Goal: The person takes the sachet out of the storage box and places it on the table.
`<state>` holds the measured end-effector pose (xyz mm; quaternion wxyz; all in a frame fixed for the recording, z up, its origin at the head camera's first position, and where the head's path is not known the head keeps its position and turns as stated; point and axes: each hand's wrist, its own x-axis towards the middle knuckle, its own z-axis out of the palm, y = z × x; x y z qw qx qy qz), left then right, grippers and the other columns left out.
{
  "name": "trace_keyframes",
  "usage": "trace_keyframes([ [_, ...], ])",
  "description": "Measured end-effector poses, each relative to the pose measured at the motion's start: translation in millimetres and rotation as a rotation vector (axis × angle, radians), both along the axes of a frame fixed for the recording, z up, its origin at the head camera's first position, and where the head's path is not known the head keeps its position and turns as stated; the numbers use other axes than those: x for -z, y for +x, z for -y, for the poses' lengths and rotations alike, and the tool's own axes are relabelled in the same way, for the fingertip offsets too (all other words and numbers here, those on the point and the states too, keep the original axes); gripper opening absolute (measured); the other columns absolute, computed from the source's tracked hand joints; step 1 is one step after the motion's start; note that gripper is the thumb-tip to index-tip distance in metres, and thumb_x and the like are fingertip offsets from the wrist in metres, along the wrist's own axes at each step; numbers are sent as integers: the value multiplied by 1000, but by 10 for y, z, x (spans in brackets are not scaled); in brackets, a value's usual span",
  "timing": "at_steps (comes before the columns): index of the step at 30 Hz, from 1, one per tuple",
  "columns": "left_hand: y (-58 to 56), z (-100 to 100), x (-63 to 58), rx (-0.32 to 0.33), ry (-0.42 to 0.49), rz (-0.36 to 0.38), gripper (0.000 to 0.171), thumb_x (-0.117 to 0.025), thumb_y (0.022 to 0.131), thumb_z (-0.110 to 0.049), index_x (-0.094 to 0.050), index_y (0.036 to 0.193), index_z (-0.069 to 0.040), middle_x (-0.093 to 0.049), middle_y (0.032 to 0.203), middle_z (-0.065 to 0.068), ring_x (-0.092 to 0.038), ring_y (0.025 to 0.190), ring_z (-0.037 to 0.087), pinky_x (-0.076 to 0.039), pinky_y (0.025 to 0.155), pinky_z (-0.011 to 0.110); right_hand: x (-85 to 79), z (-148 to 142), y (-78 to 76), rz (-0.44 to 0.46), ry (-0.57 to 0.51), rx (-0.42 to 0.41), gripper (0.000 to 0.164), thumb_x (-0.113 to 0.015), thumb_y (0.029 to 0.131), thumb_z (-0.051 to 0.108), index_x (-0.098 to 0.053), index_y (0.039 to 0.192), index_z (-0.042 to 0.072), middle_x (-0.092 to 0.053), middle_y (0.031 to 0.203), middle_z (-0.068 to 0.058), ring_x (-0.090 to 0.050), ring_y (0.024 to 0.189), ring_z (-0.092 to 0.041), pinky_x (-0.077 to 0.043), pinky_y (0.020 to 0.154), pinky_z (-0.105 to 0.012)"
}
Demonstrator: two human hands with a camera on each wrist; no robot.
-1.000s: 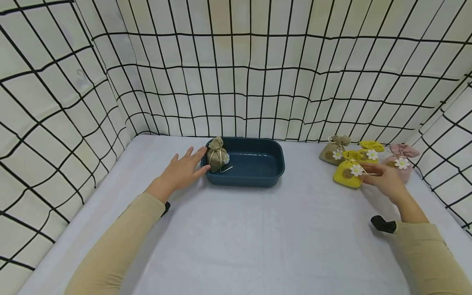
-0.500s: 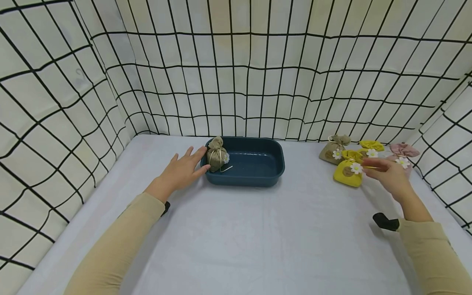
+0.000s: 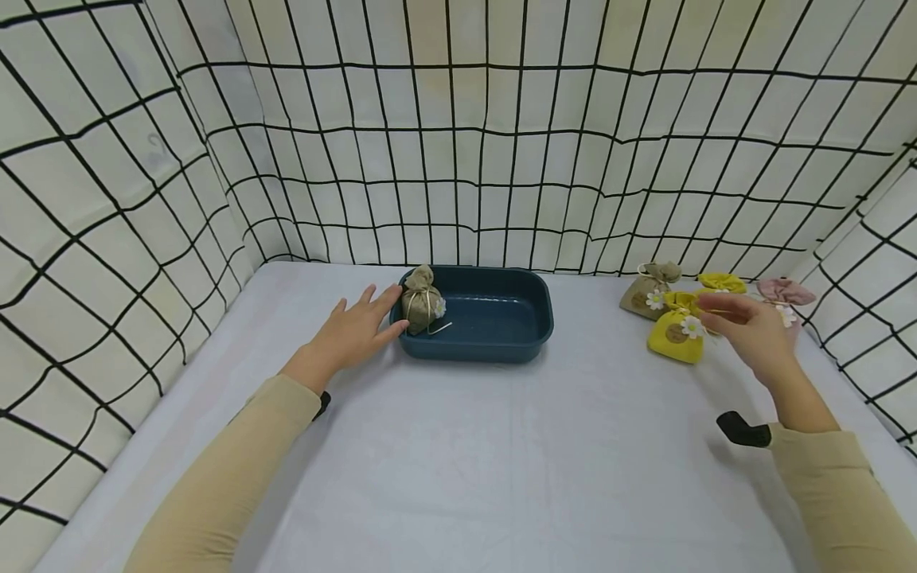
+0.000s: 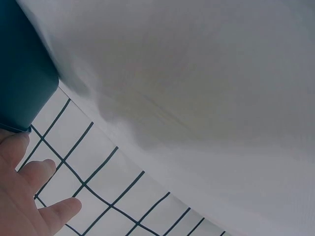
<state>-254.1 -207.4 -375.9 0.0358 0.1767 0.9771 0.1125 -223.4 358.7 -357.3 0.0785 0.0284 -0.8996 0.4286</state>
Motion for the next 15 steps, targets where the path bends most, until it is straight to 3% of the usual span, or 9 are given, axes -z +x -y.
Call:
trace_keyframes([
  [11,12,-6,-14,3,-5,0,74,-42,110,-50,-16,166,-9,-20,169,12,-11,155,40,-9,116,73,-73,295,-5,-30,-85,-103,40,-62,106,22,-59,135,-5,-65,109,23,-62,96,9,-49,83,-8],
  [15,18,-15,-28,2,-3,0,74,-43,109,-49,-16,166,-9,-20,169,12,-11,155,40,-9,116,73,-110,440,-22,-27,-113,-126,39,-61,106,23,-61,134,-4,-68,112,16,-65,99,5,-53,84,-13],
])
